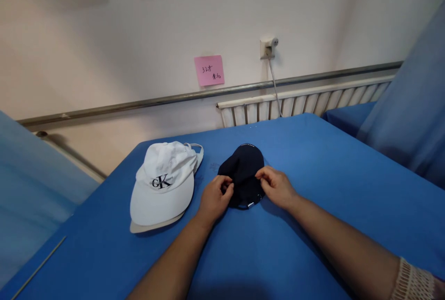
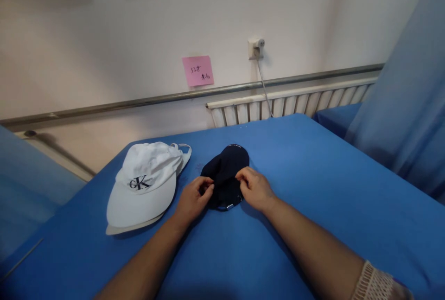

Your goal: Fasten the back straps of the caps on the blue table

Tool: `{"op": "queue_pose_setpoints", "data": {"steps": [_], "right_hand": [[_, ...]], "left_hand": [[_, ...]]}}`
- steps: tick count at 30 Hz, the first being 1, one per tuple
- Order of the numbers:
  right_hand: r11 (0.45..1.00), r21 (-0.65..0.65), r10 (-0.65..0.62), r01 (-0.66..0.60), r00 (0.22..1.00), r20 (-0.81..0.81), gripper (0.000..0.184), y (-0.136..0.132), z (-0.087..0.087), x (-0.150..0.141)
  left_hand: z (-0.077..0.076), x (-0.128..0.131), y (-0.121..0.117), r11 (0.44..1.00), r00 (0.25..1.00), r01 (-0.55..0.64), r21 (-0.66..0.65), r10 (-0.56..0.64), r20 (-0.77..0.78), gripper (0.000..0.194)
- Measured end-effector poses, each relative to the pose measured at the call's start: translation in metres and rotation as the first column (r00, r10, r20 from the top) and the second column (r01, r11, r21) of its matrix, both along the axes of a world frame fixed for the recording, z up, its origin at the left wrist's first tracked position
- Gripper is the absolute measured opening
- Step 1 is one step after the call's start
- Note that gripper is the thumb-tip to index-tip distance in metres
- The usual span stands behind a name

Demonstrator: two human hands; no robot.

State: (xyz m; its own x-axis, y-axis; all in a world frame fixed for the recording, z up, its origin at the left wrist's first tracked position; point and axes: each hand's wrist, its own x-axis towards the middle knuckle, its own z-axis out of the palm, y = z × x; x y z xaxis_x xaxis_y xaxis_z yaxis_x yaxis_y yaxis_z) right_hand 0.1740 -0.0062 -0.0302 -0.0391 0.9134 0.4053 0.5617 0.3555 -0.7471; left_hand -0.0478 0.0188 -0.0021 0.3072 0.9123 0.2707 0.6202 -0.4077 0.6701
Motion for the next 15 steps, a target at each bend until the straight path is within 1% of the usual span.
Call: {"op": "queue_pose_setpoints", "data": {"steps": [2, 4, 6, 8, 12, 15], "right_hand": [[0.991, -0.049, 0.127, -0.124, 0.989, 0.069, 0.017, -0.003, 0.001, -0.006], [0.977, -0.141, 0.182, -0.163, 0.974, 0.137, 0.013, -0.004, 0.002, -0.011], [0.971, -0.202, 0.169, -0.130, 0.967, 0.189, 0.012, -0.003, 0.002, -0.013], [0.971, -0.222, 0.138, -0.086, 0.963, 0.233, 0.012, -0.001, 0.002, -0.013], [0.975, -0.222, 0.081, -0.009, 0.944, 0.320, 0.010, 0.002, 0.001, -0.011], [0.964, -0.264, 0.086, 0.020, 0.920, 0.383, 0.010, 0.003, 0.001, -0.010]], "left_hand": [[-0.004, -0.002, 0.003, 0.999, 0.994, 0.034, -0.019, -0.036, -0.107, 0.017], [-0.006, -0.002, 0.003, 0.998, 0.974, 0.067, 0.000, -0.065, -0.216, 0.022], [-0.006, -0.002, 0.002, 0.997, 0.959, 0.075, 0.011, -0.070, -0.275, 0.028], [-0.006, -0.002, 0.001, 0.998, 0.956, 0.056, 0.007, -0.051, -0.288, 0.032], [-0.004, -0.009, 0.006, 0.999, 0.958, 0.018, -0.028, -0.025, -0.285, 0.026], [-0.003, -0.014, 0.008, 0.995, 0.959, 0.020, -0.093, -0.046, -0.279, 0.025]]}}
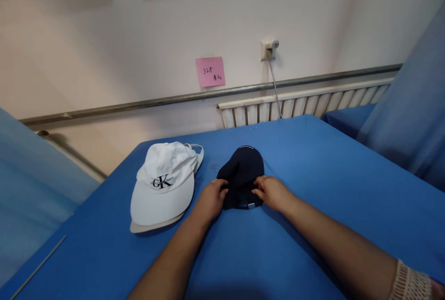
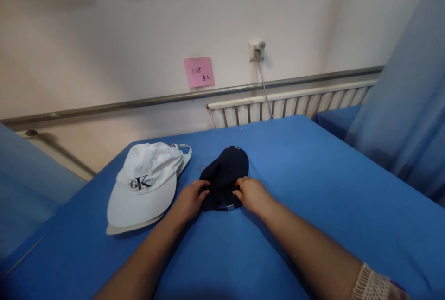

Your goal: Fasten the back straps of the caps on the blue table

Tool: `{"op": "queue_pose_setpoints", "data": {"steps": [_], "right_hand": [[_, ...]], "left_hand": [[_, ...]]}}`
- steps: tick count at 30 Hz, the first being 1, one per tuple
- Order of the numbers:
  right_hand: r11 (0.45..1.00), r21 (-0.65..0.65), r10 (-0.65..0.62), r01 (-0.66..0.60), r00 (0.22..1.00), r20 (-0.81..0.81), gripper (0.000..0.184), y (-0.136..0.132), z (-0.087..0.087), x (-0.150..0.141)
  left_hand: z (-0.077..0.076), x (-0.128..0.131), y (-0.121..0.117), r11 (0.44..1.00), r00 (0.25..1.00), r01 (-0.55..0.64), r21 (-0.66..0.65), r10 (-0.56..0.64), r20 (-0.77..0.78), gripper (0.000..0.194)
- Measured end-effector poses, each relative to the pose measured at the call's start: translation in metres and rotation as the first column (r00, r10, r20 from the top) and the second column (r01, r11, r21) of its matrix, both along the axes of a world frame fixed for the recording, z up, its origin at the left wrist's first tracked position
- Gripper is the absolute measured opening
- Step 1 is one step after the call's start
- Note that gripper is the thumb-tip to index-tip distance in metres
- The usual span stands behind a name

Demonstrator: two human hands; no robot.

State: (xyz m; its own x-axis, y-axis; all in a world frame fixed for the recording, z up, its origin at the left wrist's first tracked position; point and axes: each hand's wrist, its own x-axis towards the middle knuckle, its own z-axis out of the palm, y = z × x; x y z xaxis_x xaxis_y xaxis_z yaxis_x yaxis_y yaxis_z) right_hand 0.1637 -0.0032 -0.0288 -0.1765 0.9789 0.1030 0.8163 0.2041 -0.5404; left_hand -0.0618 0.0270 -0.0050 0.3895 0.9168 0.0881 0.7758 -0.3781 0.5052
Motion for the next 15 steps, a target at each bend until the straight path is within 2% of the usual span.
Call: {"op": "queue_pose_setpoints", "data": {"steps": [6, 12, 15], "right_hand": [[0.992, -0.121, -0.008, 0.025, 0.990, 0.141, 0.015, 0.002, 0.007, -0.001], [0.997, -0.075, 0.032, -0.016, 0.976, 0.214, 0.012, 0.002, 0.008, -0.003], [0.999, 0.010, 0.033, -0.035, 0.992, 0.124, 0.008, -0.002, 0.006, 0.001]], "left_hand": [[0.008, 0.008, -0.004, 0.999, 0.973, 0.051, -0.019, -0.054, -0.222, 0.022], [0.019, 0.020, -0.009, 0.999, 0.922, 0.033, -0.041, -0.047, -0.383, 0.012], [0.018, 0.021, -0.012, 0.999, 0.916, 0.030, -0.015, -0.034, -0.400, 0.014]]}}
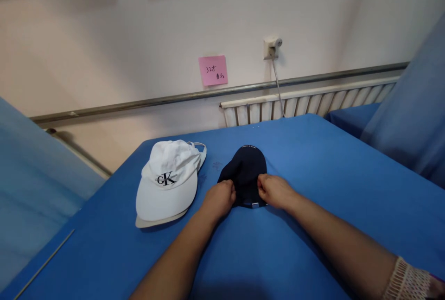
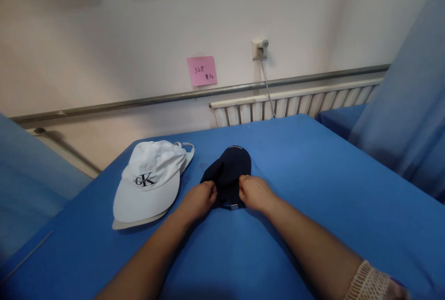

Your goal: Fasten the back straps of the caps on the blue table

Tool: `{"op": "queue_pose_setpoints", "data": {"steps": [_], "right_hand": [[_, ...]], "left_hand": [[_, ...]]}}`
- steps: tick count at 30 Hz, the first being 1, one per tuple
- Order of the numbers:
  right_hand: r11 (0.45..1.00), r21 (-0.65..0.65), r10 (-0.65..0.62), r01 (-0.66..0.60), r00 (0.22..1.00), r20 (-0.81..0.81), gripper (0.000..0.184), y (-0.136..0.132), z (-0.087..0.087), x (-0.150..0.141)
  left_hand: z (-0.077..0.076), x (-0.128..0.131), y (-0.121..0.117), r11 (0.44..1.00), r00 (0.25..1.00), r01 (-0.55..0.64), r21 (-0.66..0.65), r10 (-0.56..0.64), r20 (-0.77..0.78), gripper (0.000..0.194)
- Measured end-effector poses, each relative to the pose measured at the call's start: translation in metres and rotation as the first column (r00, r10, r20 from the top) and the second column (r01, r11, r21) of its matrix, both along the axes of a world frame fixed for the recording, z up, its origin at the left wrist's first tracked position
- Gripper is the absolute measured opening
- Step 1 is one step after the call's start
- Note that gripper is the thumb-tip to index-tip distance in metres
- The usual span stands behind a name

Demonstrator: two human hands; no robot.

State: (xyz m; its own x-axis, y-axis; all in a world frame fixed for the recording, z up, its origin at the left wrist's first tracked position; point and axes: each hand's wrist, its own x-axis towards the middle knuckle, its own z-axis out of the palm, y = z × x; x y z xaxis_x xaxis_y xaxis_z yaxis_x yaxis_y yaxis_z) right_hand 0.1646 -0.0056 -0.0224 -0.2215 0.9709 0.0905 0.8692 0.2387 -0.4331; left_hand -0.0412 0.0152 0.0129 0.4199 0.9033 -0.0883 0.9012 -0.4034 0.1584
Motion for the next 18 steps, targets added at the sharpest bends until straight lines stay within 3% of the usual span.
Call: {"op": "queue_pose_setpoints", "data": {"steps": [2, 5, 8, 13, 15, 18], "right_hand": [[0.998, 0.069, -0.001, 0.012, 0.987, -0.159, 0.005, -0.003, 0.000, 0.004], [0.986, 0.148, -0.006, 0.075, 0.908, -0.419, 0.004, -0.006, 0.001, 0.009], [0.981, 0.132, -0.041, 0.138, 0.826, -0.562, 0.006, -0.001, -0.004, 0.016], [0.976, 0.034, -0.158, 0.215, 0.809, -0.566, 0.005, 0.013, -0.015, 0.024], [0.974, 0.030, -0.170, 0.223, 0.816, -0.553, 0.006, 0.015, -0.015, 0.025], [0.977, 0.055, -0.136, 0.206, 0.799, -0.586, 0.007, 0.011, -0.012, 0.023]], "left_hand": [[-0.003, -0.002, -0.002, 1.000, 0.999, 0.006, 0.017, -0.007, 0.036, 0.014], [-0.009, -0.006, -0.002, 0.999, 0.990, -0.021, 0.039, 0.015, 0.142, 0.011], [-0.013, -0.010, 0.001, 0.991, 0.942, -0.087, 0.104, 0.048, 0.332, 0.008], [-0.009, -0.010, 0.004, 0.954, 0.700, -0.192, 0.231, -0.032, 0.714, 0.007], [-0.008, -0.008, 0.002, 0.957, 0.614, -0.185, 0.221, -0.063, 0.787, 0.007], [-0.009, -0.006, -0.004, 0.974, 0.545, -0.142, 0.176, -0.072, 0.835, 0.006]]}}
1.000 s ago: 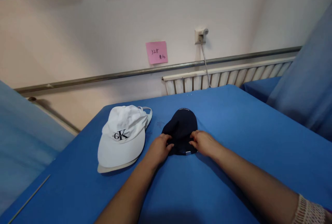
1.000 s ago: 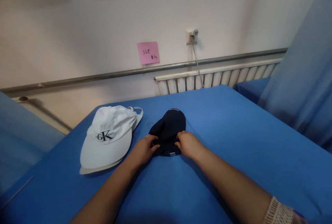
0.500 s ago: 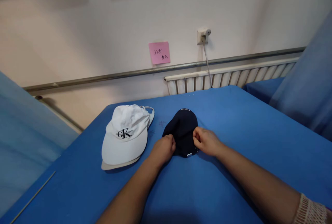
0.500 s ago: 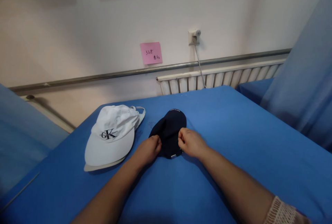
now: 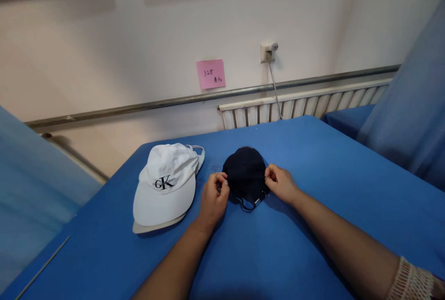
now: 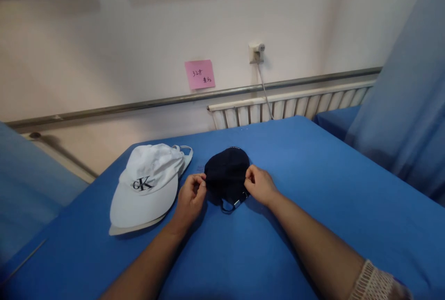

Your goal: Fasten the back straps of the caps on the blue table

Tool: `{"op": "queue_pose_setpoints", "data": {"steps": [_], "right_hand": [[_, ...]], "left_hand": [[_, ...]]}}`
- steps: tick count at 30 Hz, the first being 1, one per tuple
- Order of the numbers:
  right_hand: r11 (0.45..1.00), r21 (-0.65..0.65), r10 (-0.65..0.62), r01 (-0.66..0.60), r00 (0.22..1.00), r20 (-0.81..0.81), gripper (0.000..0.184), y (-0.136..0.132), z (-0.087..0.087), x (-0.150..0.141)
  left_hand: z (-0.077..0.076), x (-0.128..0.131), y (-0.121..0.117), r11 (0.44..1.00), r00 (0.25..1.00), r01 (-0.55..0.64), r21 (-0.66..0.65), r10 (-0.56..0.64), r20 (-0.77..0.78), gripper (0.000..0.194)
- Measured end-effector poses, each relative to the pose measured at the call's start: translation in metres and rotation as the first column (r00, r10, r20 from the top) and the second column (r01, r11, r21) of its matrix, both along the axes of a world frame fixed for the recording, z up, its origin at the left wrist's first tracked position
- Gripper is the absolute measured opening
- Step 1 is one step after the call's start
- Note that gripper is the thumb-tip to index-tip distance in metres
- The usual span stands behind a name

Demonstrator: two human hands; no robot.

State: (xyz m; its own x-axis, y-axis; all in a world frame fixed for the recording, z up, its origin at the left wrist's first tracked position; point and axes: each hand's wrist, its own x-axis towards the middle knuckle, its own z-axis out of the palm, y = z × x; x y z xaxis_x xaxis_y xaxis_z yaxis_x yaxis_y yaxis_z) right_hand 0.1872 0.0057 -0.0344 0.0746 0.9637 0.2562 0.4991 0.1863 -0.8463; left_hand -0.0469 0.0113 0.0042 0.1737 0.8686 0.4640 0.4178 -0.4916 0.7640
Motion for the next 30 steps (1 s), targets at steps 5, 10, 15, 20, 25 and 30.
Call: {"op": "queue_pose_setpoints", "data": {"steps": [5, 10, 15, 20, 25, 30], "right_hand": [[0.973, 0.229, 0.025, 0.018, 0.982, -0.186, 0.007, -0.011, 0.008, -0.004], [0.958, 0.281, 0.120, -0.065, 0.976, -0.184, 0.006, -0.013, 0.007, -0.004], [0.962, 0.218, 0.184, -0.162, 0.979, -0.083, 0.007, -0.015, 0.009, -0.008], [0.935, 0.249, 0.235, -0.252, 0.967, 0.099, 0.011, -0.027, 0.026, -0.011], [0.892, 0.246, 0.306, -0.380, 0.907, 0.290, 0.009, -0.031, 0.033, -0.016], [0.869, 0.331, 0.289, -0.367, 0.921, 0.263, 0.007, -0.036, 0.033, -0.021]], "left_hand": [[-0.002, -0.003, -0.005, 0.996, 0.999, 0.031, 0.081, -0.034, 0.026, 0.006], [-0.002, -0.006, -0.002, 0.994, 0.999, 0.031, 0.104, -0.027, -0.040, 0.005], [0.003, -0.004, -0.002, 0.984, 0.995, -0.071, 0.162, 0.082, -0.063, 0.017], [0.005, -0.003, -0.005, 0.989, 0.995, -0.050, 0.139, 0.062, -0.082, 0.019], [0.004, -0.004, -0.003, 0.992, 0.994, -0.040, 0.116, 0.051, -0.092, 0.020], [0.009, -0.003, -0.007, 0.993, 0.989, 0.018, 0.118, -0.001, -0.145, 0.019]]}}
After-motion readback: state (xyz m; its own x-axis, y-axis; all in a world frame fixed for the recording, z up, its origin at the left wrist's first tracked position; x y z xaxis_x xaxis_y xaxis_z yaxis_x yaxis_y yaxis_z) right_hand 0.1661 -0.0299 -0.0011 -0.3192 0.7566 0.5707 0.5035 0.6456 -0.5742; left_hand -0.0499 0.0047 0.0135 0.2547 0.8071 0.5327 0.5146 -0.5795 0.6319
